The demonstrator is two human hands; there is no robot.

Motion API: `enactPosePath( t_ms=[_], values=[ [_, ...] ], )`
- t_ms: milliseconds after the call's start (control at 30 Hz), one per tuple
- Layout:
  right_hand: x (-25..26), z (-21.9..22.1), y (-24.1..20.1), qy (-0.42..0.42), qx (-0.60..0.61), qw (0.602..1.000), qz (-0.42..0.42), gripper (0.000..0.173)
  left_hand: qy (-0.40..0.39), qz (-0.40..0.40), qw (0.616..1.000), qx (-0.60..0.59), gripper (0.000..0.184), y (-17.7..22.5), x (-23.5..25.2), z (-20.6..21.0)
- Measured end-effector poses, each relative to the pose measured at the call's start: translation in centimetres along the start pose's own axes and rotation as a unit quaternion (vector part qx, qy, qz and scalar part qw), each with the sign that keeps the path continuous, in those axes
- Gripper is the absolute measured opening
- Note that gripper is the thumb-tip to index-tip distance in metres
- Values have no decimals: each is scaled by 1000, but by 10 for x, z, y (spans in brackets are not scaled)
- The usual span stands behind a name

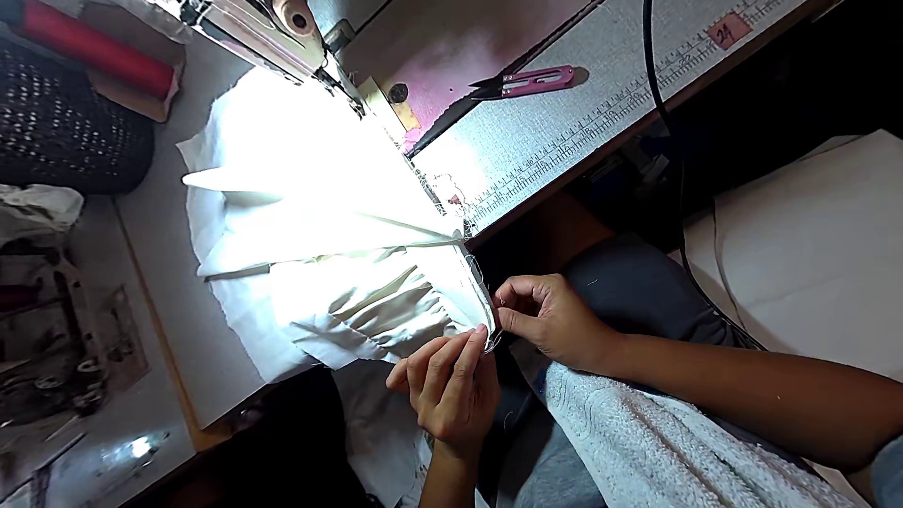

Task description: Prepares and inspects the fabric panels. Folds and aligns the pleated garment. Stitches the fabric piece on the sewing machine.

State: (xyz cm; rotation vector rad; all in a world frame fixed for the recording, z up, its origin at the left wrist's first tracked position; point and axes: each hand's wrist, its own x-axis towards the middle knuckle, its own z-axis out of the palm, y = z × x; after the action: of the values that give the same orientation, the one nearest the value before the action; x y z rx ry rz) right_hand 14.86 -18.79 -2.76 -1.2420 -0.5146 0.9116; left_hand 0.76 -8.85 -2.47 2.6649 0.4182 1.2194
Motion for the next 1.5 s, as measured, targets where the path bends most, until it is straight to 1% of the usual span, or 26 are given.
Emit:
enactPosePath(
  t_ms=[133,267,367,467,667,767,867,933,1000,1067,1133,1233,1333,1500],
  values=[
    [-3,2,-1,-19,-36,999,-36,6,7,3,1000,-3,11,-1,-1,3],
    [-4,2,-1,-21,-48,997,-58,7,-17,-19,998,-63,15,-4,-2,3],
    [-5,2,2,-21,-47,996,-75,7,-18,-28,995,-98,13,-4,-3,5],
    [-5,1,1,-29,-58,994,-83,9,-14,-15,997,-77,10,-4,-3,6],
    [-3,2,2,-31,-33,996,-78,11,-35,6,998,-55,10,-5,-3,8],
    [-3,2,2,-34,-16,997,-73,15,-37,11,998,-50,10,-5,-2,8],
    [-3,3,0,-25,-1,998,-59,11,-38,12,998,-46,10,-4,-2,8],
    [-2,4,1,-10,6,999,-47,7,-41,-1,997,-61,11,-3,-1,7],
    [-3,4,2,-6,17,999,-42,8,-37,-30,995,-89,14,-2,-1,4],
    [-4,4,2,-6,26,999,-43,9,-26,-55,992,-112,15,1,0,0],
    [-6,4,1,-7,39,998,-41,8,-10,-61,990,-126,15,4,2,-2],
    [-6,2,3,-6,45,998,-40,7,14,-54,990,-131,15,6,4,-3],
    [-6,0,4,-12,38,998,-40,8,33,-42,992,-113,12,7,3,1],
    [-6,-2,5,-27,28,998,-43,11,22,-13,997,-71,10,9,-2,13]
  ],
)
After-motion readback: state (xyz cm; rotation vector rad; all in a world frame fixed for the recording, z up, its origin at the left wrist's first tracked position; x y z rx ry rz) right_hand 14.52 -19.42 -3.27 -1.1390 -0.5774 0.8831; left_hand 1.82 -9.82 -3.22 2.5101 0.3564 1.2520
